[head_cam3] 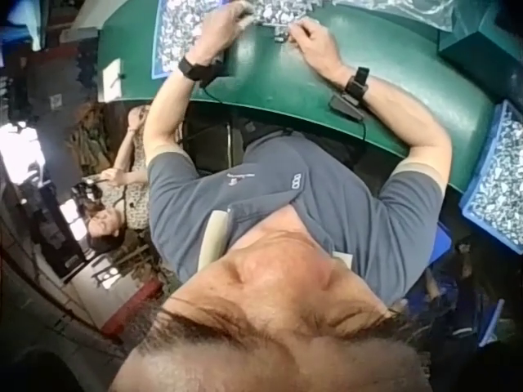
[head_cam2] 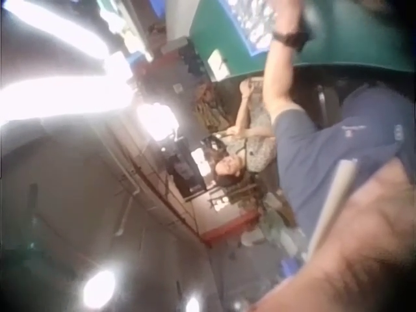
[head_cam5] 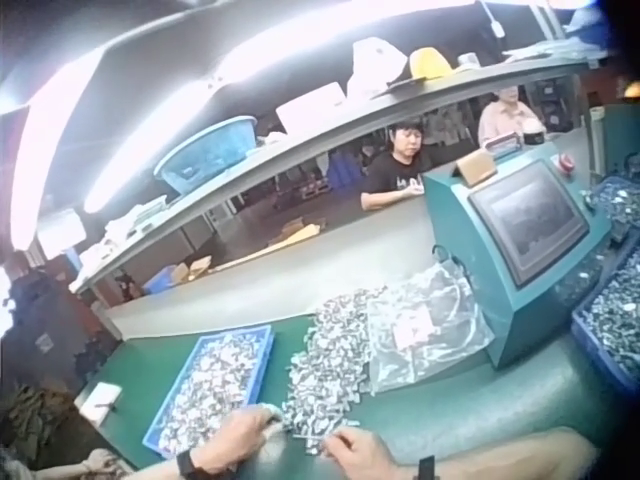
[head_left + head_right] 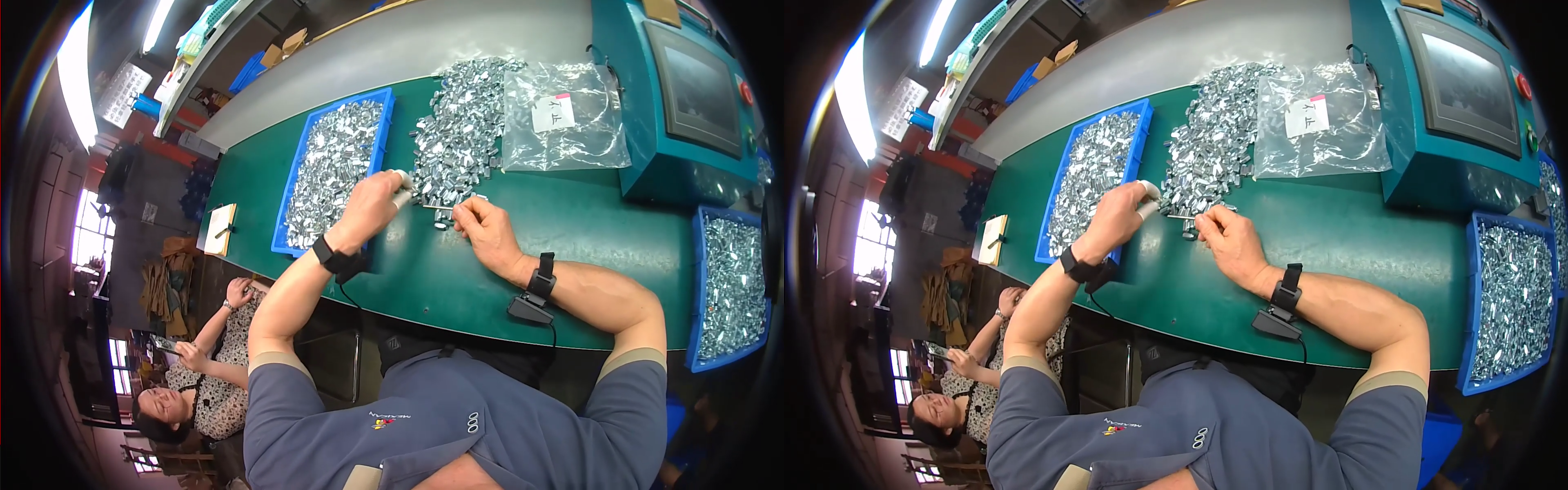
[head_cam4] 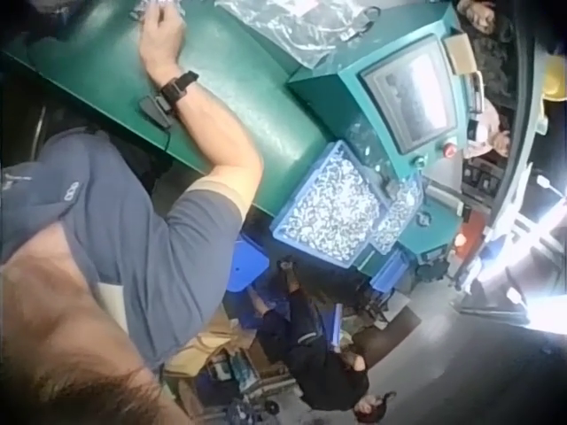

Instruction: The person picks up a metal clip from a blue tray, slides it onto a metal rod, and then removes the clip and places it into a pile on the table.

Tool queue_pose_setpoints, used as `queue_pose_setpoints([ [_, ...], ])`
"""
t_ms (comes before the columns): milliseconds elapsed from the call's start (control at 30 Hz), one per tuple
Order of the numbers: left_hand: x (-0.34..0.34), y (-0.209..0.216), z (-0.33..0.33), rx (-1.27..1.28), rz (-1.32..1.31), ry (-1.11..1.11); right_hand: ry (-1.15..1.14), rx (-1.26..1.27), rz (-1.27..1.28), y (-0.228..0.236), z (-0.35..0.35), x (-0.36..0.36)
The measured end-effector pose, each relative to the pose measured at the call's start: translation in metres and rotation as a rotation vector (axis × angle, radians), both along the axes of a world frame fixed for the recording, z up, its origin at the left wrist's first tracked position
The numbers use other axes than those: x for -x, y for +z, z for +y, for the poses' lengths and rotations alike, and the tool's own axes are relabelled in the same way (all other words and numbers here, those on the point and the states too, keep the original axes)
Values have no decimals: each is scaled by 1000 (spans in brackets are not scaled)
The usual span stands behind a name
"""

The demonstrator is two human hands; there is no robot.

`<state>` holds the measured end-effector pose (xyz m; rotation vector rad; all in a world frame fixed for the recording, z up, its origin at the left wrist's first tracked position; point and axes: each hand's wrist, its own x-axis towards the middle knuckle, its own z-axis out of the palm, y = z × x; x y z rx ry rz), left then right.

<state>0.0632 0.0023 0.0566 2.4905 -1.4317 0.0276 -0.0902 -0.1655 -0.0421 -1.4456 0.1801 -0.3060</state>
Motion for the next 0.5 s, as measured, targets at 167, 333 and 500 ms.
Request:
queue_pose_setpoints([
  [167, 31, 1, 9, 30, -49, -98, -12, 41, 11, 3, -2, 1],
  [333, 32, 0, 9, 27, -110, -167, -35, 49, -21, 3, 2, 2],
  [500, 43, 2, 1, -31, -69, -209, -44, 110, -39, 6, 4, 5],
])
